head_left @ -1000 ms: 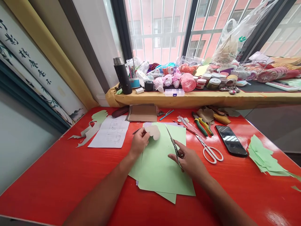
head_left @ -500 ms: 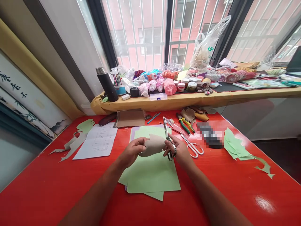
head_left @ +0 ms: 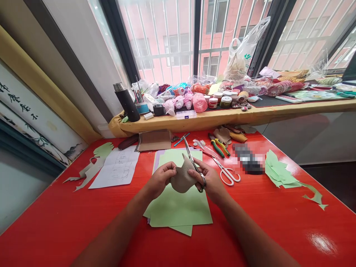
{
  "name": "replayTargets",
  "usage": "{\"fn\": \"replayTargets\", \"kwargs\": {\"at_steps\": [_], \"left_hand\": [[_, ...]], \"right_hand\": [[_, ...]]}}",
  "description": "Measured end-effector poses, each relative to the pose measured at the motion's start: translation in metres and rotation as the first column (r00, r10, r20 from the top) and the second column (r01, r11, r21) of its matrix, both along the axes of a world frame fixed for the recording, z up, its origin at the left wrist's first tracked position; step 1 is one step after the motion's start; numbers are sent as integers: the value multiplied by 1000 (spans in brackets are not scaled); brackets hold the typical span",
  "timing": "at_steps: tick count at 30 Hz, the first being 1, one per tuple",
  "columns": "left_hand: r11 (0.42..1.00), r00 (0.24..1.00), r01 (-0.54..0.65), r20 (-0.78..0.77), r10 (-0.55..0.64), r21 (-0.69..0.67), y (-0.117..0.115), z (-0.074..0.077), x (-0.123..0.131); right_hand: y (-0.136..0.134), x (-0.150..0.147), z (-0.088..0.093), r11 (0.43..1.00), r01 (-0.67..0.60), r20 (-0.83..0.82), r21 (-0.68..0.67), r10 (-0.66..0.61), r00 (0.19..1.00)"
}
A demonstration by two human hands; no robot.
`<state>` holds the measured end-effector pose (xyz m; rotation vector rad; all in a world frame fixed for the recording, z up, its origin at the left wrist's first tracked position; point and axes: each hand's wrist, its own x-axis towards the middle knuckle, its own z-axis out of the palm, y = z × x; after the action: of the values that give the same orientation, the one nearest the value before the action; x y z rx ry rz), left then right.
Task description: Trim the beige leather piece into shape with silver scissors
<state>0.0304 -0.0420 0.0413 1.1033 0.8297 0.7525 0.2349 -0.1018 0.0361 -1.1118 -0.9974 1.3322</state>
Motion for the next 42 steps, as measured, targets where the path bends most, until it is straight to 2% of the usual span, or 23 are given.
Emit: {"fn": "replayTargets", "kwargs": {"at_steps": [8,15,20,25,29,36,38,39,42], "left_hand": [[992,988,127,-90,-128,-16,5,7,-11],[951,946,282,-129,-298,-130,6,3,-20],[960,948,262,-160,-275,-100,9,-1,-21],[962,930,270,-267,-254,27,13,-4,-23],[964,926,234,-332,-181,126,15,-5,-21],[976,947,67,-323,4,209,21,-16,-5],[971,933,-14,-347,99,240,28,-21,-9],[962,913,-94,-362,187,258,31,-23,-13],[947,882,-174,-386,271,269,41,-25,-30]], "right_hand": [[0,3,2,1000,25,-21,-1,-25,999],[2,5,-3,1000,29,-32,1,-29,999],[2,5,-6,1000,23,-34,6,-23,999],[1,4,-6,1000,21,-40,8,-21,999],[0,1,-6,1000,22,-53,19,-21,998],[0,-3,-7,997,56,-84,47,-52,995],[0,0,-4,995,77,-99,55,-72,992],[-1,2,-2,994,90,-111,61,-83,990],[-4,8,8,988,126,-151,85,-112,982]]}}
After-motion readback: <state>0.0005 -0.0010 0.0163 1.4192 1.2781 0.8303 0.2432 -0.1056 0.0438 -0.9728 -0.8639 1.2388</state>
